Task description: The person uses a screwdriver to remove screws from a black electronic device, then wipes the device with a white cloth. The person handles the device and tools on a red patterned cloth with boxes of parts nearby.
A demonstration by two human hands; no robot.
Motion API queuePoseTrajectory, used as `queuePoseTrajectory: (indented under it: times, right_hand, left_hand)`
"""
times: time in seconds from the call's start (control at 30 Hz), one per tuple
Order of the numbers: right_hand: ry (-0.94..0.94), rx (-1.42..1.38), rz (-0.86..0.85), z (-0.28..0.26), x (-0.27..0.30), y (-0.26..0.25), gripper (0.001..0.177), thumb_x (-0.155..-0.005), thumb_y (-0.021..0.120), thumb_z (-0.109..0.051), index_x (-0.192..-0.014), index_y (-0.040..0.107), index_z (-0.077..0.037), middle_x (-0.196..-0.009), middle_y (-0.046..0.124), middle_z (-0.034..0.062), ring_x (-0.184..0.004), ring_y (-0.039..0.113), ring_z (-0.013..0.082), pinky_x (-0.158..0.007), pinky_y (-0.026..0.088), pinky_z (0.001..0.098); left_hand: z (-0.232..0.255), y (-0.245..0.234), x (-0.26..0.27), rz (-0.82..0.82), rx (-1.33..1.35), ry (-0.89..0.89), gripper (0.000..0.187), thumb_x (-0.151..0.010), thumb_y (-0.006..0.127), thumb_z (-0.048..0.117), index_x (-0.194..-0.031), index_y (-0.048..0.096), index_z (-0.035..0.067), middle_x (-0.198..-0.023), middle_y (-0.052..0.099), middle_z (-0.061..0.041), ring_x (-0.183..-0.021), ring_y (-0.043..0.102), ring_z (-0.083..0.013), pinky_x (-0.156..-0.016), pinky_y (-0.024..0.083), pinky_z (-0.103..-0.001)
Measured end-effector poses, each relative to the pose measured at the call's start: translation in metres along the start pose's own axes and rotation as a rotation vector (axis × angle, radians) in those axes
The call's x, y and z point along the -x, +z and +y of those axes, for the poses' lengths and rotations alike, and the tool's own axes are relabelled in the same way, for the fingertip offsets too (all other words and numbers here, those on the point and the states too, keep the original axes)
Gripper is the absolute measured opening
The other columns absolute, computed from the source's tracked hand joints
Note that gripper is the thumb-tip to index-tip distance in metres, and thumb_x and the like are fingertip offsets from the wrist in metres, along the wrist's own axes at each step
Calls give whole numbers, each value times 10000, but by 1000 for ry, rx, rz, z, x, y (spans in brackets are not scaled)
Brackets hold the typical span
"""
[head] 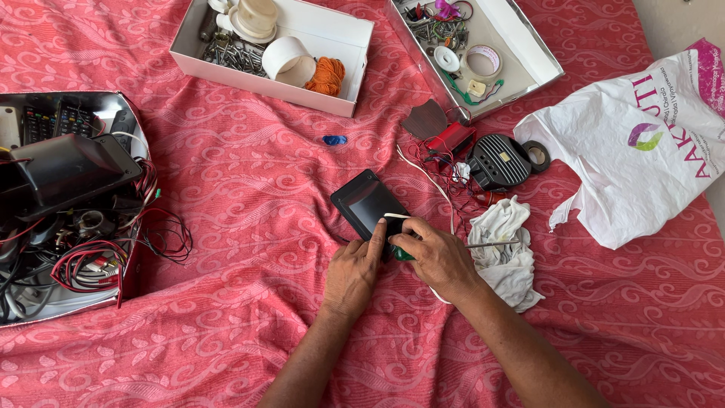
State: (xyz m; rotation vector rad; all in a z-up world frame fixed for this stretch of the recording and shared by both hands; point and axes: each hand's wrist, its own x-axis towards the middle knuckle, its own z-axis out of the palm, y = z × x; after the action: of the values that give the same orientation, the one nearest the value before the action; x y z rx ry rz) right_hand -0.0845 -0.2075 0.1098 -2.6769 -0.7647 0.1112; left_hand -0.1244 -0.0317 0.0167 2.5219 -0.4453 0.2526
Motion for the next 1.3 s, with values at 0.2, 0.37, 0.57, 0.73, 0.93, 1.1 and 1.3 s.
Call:
queuePoseTrajectory:
  times: [0.2,0.37,0.57,0.73,0.93,1.1,1.3]
  right_hand:
    - [6,-10,-1,-1,1,-1,390,-729,788,6,-1099,734,-107,-1080,635,35,-833,732,249,-699,603,394]
    - [11,-10,9,-1,1,-1,394,-744,782,7,-1116,739,-118,-1094,638,31,-842,734,246,-709,605,391]
    - [20,-10,3,-1,0,-2,427,-723,787,1,-1125,747,-137,-1100,644,28,-858,735,258,-727,600,408]
    - [22,-10,3,-2,1,-1,418,-737,792,-9,-1133,743,-129,-1106,643,32,-861,734,257,-718,599,402]
    - [23,-10,2,-2,1,1,409,-741,798,-18,-1129,741,-131,-1098,641,27,-863,734,247,-722,603,395]
    - [24,-15,2,-2,1,0,423,-727,805,-17,-1130,742,-130,-1097,640,29,-863,733,247,-716,603,394]
    - [22,-9,-12,-1,1,0,420,-732,800,-13,-1133,740,-123,-1100,641,34,-860,734,251,-715,601,397]
  left_hand:
    - [0,-2,1,36,35,12,730,-875,647,42,-1556,385,37,-915,699,-67,-839,659,-233,-755,548,-377]
    - [3,-7,1,62,58,3,721,-874,637,32,-1556,404,39,-959,696,-76,-830,653,-241,-771,554,-377]
    - [2,-16,1,105,164,-130,484,-869,721,140,-1332,592,87,-919,663,-95,-824,650,-277,-721,545,-403]
    - [-4,-14,3,132,228,-63,259,-903,720,129,-1155,659,129,-930,653,-60,-866,663,-249,-742,557,-385]
    - [-7,-10,5,92,139,-31,306,-860,718,118,-1165,737,135,-900,644,-61,-807,627,-258,-702,544,-382]
    - [-8,-9,4,63,118,-35,251,-854,721,114,-1102,755,128,-912,653,-52,-806,627,-251,-702,547,-375]
    - [-9,-9,6,95,168,-28,241,-837,729,90,-1074,764,118,-944,676,-47,-845,650,-246,-729,559,-366]
